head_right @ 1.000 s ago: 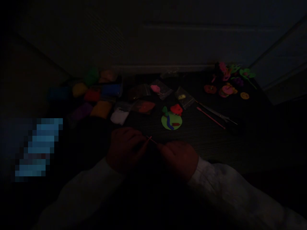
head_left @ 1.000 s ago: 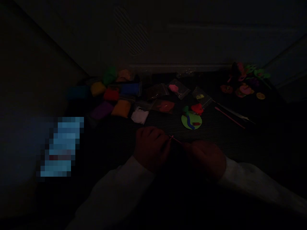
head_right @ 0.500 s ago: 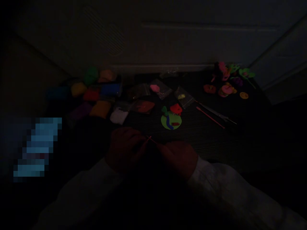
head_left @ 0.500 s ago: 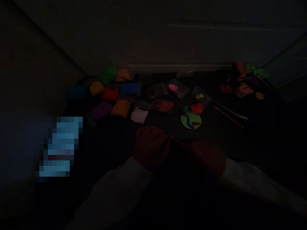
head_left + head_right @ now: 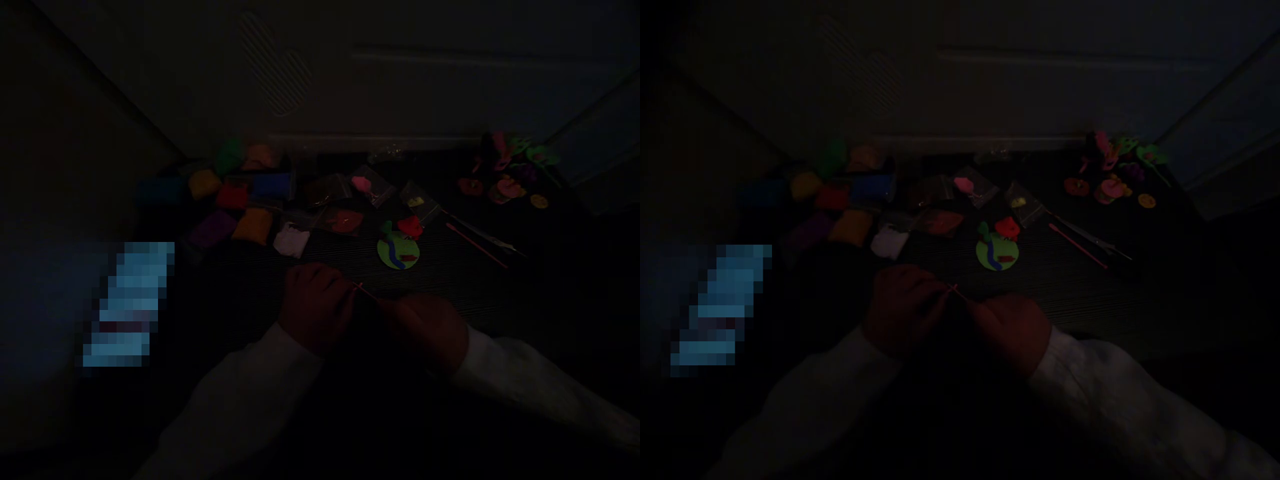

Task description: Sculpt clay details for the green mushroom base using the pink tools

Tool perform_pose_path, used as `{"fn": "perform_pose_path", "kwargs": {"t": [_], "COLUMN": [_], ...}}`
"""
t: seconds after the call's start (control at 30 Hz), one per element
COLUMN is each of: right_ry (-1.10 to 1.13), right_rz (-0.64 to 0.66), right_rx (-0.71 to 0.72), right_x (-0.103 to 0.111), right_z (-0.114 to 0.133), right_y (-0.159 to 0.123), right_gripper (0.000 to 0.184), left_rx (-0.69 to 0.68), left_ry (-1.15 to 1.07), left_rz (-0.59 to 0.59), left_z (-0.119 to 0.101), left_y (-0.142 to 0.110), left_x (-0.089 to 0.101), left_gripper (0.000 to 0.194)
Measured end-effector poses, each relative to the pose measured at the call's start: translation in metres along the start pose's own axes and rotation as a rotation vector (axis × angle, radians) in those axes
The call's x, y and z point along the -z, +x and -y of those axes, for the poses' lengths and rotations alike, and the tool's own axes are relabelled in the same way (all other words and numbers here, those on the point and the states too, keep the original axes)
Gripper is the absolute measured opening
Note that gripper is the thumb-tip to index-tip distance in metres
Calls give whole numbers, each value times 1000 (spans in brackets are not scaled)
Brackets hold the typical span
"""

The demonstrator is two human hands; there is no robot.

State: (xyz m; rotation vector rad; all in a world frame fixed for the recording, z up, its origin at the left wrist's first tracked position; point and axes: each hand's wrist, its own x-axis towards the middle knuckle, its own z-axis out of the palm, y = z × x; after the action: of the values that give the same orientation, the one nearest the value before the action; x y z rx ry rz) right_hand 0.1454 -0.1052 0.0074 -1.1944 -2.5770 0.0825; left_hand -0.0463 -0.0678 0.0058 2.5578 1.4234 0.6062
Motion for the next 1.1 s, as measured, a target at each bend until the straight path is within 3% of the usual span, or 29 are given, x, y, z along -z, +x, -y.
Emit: {"fn": "perform_pose_path", "kwargs": {"t": [0.5, 0.8, 1.1], "right_ry": [-14, -62, -51], "right_rz": [-31, -48, -37], "right_rx": [-60, -34, 11], "right_x": [-3, 2, 4], "right_z": [1, -1, 0], "right_y": [-4, 1, 4], "right_gripper": [24, 26, 29], "left_rx": [68, 175, 179], "left_ry": [-63, -312, -428], "left_rz": [59, -119, -9], "left_z": [-1, 8, 13], "left_y": [1, 6, 10], "left_x": [3, 15, 11], "left_gripper": [15, 19, 13]}}
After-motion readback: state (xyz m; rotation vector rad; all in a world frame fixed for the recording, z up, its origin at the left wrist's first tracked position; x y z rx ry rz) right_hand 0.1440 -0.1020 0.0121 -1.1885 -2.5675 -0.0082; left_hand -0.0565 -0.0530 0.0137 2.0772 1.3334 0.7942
